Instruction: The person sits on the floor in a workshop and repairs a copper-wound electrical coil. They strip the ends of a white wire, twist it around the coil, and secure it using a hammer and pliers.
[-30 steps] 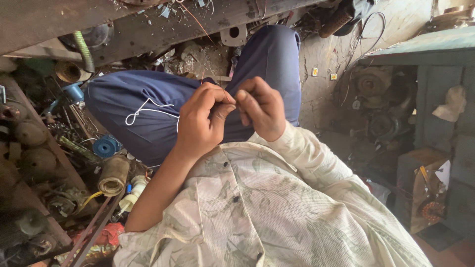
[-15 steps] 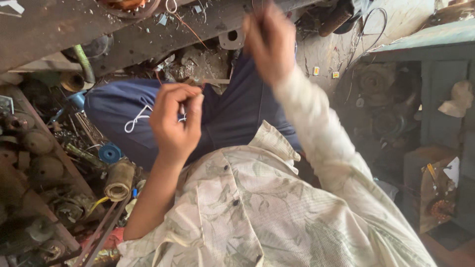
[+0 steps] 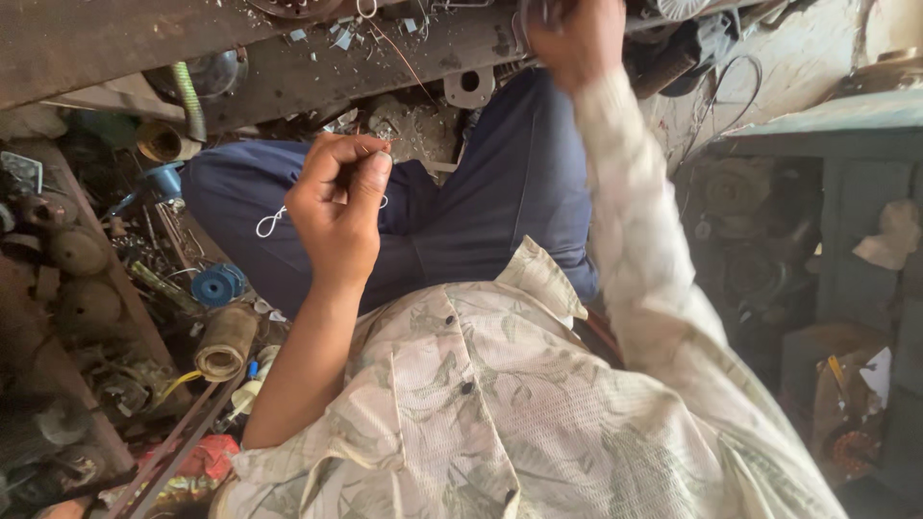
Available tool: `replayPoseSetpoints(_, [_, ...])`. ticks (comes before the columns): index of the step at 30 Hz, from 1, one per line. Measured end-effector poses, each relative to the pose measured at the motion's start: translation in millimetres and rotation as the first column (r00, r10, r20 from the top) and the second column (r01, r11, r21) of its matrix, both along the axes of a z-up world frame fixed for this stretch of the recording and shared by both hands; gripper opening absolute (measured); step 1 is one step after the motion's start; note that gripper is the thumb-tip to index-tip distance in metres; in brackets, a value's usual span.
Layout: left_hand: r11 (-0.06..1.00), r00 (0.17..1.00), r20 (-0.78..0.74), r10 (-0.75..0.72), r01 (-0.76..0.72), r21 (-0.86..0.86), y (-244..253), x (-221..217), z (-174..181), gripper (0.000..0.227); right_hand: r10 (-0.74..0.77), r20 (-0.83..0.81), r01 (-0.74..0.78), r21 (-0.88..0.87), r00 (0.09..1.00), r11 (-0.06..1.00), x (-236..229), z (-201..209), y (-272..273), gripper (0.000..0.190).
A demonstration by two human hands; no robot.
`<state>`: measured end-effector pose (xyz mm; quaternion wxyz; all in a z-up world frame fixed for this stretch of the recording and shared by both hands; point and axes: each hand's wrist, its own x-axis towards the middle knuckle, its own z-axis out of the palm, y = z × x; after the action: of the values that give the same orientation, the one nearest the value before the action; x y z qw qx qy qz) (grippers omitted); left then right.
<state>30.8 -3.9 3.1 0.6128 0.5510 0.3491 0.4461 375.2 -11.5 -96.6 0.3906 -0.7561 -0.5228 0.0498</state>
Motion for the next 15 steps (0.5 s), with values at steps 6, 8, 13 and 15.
replayPoseSetpoints(6, [0.929, 0.968, 0.25, 0.036, 0.06, -0.366, 5.2, 15.6, -9.6, 0.013, 0.354, -0.78, -0.25, 0.259, 0.516, 0.933, -127.7, 61.2, -111.2, 0.109])
replayPoseSetpoints(8, [0.905, 0.948, 0.316, 0.032, 0.107, -0.412, 3.0, 19.3, -10.5, 0.014, 0.367, -0.838, -0.261, 0.279, 0.404, 0.924, -155.9, 63.8, -130.1, 0.106])
replayPoseSetpoints(13, [0.967, 0.937, 0.347, -0.039, 0.122, -0.222, -2.8, 20.5, -10.5, 0.01, 0.402, -0.572, -0.415, 0.115, 0.715, 0.903, -165.9, 71.9, -140.2, 0.117])
replayPoseSetpoints(15, [0.982, 0.949, 0.31, -0.048, 0.101, -0.159, -4.6, 17.2, -10.6, 0.007, 0.414, -0.398, -0.437, 0.036, 0.819, 0.899, -161.3, 78.4, -131.8, 0.114])
